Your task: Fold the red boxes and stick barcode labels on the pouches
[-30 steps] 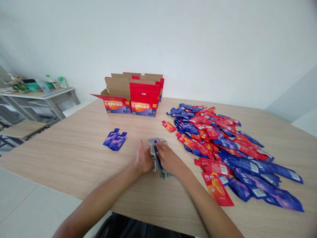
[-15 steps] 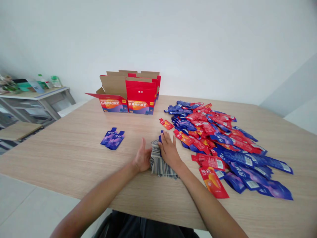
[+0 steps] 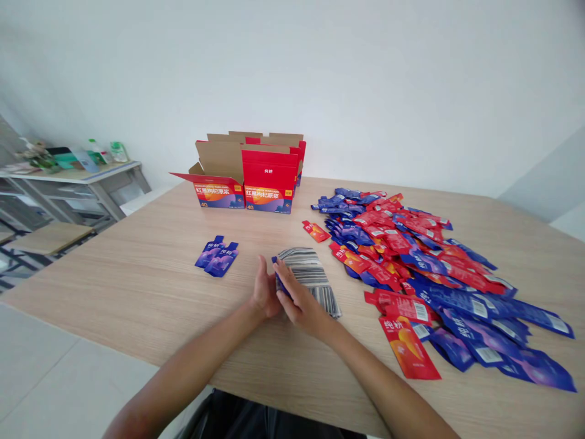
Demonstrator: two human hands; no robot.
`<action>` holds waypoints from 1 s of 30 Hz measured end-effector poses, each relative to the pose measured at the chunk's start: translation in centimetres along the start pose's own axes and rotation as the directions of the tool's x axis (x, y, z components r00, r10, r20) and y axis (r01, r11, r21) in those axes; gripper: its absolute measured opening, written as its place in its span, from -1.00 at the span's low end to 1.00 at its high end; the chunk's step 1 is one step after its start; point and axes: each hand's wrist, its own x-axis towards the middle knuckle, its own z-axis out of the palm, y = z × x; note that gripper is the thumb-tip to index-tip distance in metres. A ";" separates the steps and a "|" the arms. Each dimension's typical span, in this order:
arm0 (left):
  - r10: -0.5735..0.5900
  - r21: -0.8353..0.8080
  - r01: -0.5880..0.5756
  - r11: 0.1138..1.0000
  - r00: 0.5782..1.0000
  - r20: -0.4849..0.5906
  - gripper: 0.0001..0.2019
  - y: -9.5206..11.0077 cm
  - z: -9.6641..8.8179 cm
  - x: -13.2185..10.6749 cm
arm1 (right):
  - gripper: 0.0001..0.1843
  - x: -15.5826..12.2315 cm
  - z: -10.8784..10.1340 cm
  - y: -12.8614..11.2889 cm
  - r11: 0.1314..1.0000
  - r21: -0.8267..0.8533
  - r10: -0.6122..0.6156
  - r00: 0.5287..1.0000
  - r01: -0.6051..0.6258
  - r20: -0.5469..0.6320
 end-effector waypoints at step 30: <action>-0.139 0.001 0.140 0.990 0.979 0.146 -0.01 0.2 1.3 -0.7 | -0.07 0.8 -4.2 3.4 0.929 -0.366 0.123 0.980 -0.057 0.159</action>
